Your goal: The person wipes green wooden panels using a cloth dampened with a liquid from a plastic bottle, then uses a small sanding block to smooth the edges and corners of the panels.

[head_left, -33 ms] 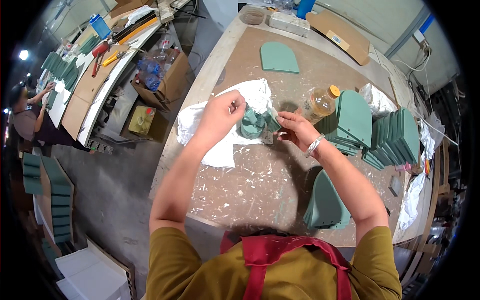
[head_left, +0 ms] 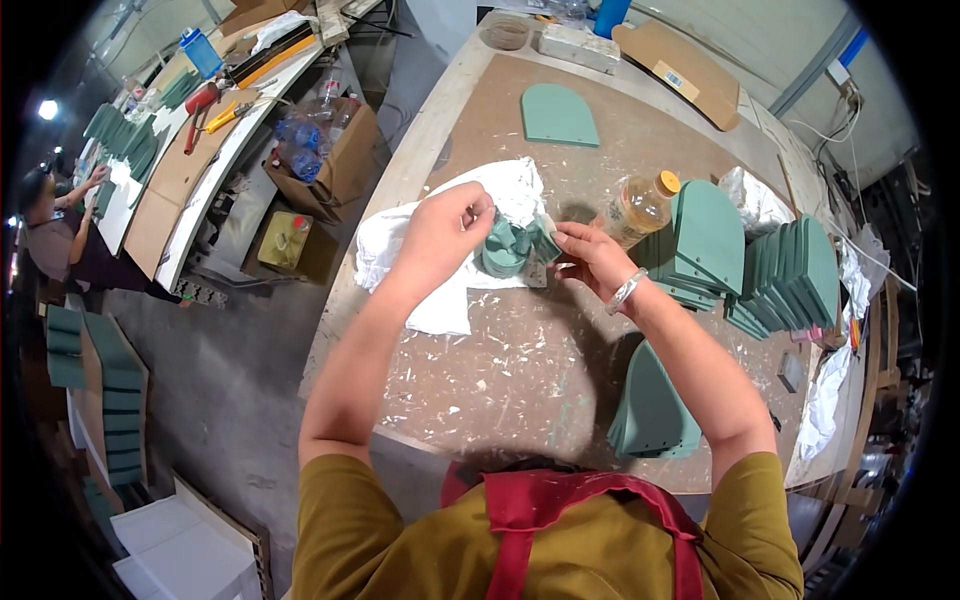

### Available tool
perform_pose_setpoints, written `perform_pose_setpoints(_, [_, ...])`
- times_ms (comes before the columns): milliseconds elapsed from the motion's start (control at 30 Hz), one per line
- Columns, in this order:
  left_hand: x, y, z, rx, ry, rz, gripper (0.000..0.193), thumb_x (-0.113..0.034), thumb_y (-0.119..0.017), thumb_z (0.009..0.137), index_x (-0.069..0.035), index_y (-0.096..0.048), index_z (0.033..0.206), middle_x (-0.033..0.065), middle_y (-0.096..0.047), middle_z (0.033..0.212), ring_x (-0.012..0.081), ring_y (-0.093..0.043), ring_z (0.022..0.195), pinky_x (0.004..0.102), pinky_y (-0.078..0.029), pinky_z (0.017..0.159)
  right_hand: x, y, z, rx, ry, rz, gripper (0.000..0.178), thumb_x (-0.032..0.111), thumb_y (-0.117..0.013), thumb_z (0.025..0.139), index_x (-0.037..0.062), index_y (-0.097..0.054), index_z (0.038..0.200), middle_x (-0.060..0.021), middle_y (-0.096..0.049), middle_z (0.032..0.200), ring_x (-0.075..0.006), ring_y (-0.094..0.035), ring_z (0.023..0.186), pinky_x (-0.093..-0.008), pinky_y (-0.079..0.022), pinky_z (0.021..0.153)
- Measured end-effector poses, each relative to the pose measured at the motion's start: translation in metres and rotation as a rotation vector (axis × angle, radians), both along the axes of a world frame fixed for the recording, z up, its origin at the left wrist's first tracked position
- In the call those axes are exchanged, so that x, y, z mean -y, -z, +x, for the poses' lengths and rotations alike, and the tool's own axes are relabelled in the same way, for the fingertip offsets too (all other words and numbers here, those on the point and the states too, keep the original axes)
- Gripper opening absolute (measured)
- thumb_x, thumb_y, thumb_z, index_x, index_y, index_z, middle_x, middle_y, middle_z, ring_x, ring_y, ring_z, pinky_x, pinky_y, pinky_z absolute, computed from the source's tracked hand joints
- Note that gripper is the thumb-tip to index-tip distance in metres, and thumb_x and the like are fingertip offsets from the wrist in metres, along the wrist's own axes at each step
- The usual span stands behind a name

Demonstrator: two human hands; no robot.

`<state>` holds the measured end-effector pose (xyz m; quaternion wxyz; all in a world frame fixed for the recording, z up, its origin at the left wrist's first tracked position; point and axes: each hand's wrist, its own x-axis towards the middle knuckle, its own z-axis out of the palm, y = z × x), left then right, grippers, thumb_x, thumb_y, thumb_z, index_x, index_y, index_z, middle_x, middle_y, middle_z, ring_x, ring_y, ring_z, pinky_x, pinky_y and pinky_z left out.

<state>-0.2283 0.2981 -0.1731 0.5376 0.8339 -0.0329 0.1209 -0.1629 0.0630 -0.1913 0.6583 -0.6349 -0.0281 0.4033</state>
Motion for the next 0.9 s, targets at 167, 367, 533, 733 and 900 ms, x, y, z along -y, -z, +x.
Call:
perform_pose_setpoints(167, [0.013, -0.003, -0.007, 0.061, 0.027, 0.149, 0.010, -0.004, -0.061, 0.086, 0.001, -0.054, 0.082, 0.0054, -0.061, 0.080, 0.0128, -0.052, 0.069, 0.0271, -0.043, 0.063, -0.016, 0.007, -0.004, 0.133, 0.081, -0.111, 0.031, 0.022, -0.053, 0.098, 0.0017, -0.056, 0.122, -0.0009, -0.061, 0.098, -0.0109, -0.059, 0.083, -0.0253, -0.049, 0.070])
perform_pose_setpoints(367, [0.018, 0.010, -0.007, 0.212, -0.008, 0.263, 0.007, -0.005, -0.062, 0.084, 0.000, -0.057, 0.085, 0.0090, -0.060, 0.078, 0.0208, -0.055, 0.066, 0.0310, -0.045, 0.062, -0.021, 0.010, -0.014, 0.451, -0.072, -0.226, 0.040, 0.028, -0.059, 0.094, -0.0021, -0.058, 0.119, -0.0046, -0.065, 0.091, -0.0119, -0.057, 0.076, -0.0268, -0.048, 0.069])
perform_pose_setpoints(533, [0.017, 0.014, -0.008, 0.217, -0.016, 0.329, 0.007, -0.006, -0.062, 0.083, -0.001, -0.058, 0.085, 0.0098, -0.061, 0.078, 0.0246, -0.057, 0.067, 0.0339, -0.046, 0.062, -0.016, 0.002, -0.009, 0.366, -0.068, -0.222, 0.042, 0.029, -0.060, 0.093, -0.0057, -0.060, 0.117, -0.0060, -0.066, 0.088, -0.0123, -0.058, 0.074, -0.0285, -0.048, 0.066])
perform_pose_setpoints(733, [0.026, 0.008, -0.008, 0.322, -0.018, 0.364, 0.007, -0.006, -0.063, 0.083, -0.001, -0.059, 0.085, 0.0094, -0.061, 0.078, 0.0240, -0.057, 0.066, 0.0337, -0.046, 0.061, -0.017, 0.009, -0.013, 0.491, -0.099, -0.302, 0.038, 0.028, -0.059, 0.094, -0.0038, -0.061, 0.115, -0.0064, -0.065, 0.089, -0.0134, -0.058, 0.073, -0.0273, -0.048, 0.067])
perform_pose_setpoints(900, [0.018, 0.016, -0.011, 0.227, -0.044, 0.334, 0.006, -0.005, -0.063, 0.083, -0.001, -0.059, 0.086, 0.0084, -0.060, 0.077, 0.0216, -0.055, 0.064, 0.0321, -0.045, 0.059, -0.006, -0.004, -0.014, 0.044, 0.031, -0.019, 0.030, 0.023, -0.055, 0.096, -0.0001, -0.061, 0.115, -0.0040, -0.064, 0.091, -0.0134, -0.061, 0.077, -0.0269, -0.048, 0.070])
